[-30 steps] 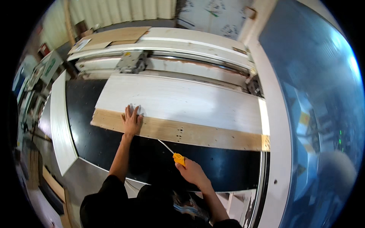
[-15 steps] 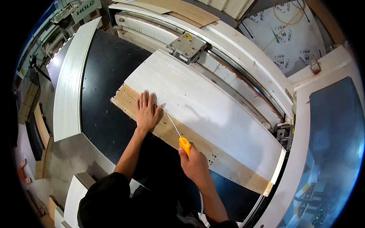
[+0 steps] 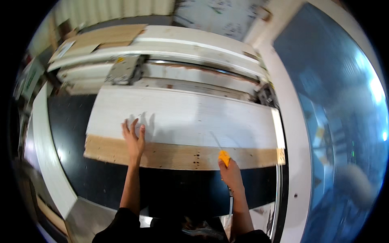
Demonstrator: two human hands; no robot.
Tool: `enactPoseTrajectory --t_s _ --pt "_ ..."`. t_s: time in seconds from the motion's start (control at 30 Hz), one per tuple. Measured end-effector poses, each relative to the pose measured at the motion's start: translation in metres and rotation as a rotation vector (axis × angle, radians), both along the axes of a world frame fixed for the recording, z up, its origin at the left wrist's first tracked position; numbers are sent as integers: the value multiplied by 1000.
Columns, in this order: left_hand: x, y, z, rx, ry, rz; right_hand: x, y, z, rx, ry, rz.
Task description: The person processes wooden boards by using a hand tool to trim edges, moving the boards across a white dotted work surface and into a large machinery unit.
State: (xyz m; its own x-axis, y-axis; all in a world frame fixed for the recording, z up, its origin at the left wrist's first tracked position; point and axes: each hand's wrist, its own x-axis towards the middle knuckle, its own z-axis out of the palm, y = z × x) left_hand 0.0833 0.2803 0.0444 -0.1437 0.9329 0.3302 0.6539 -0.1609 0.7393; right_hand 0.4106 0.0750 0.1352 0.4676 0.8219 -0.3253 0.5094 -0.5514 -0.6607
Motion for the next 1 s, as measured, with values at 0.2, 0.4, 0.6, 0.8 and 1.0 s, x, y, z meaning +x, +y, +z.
enactPoseTrajectory --t_s 0.2,0.4,0.6,0.8,1.0 --pt "194 -24 58 -648 -1401 -854 -4 -66 66 -153 381 -11" --pt "294 -57 62 -664 -1154 -1042 43 -136 48 6 516 -227" --pt "351 61 -3 205 -18 -888 155 -222 -30 23 -281 -856" --pt "396 101 -20 105 480 -664 148 -266 -9 174 103 -761" --pt "381 104 -27 68 607 -688 87 -205 -14 31 463 -510"
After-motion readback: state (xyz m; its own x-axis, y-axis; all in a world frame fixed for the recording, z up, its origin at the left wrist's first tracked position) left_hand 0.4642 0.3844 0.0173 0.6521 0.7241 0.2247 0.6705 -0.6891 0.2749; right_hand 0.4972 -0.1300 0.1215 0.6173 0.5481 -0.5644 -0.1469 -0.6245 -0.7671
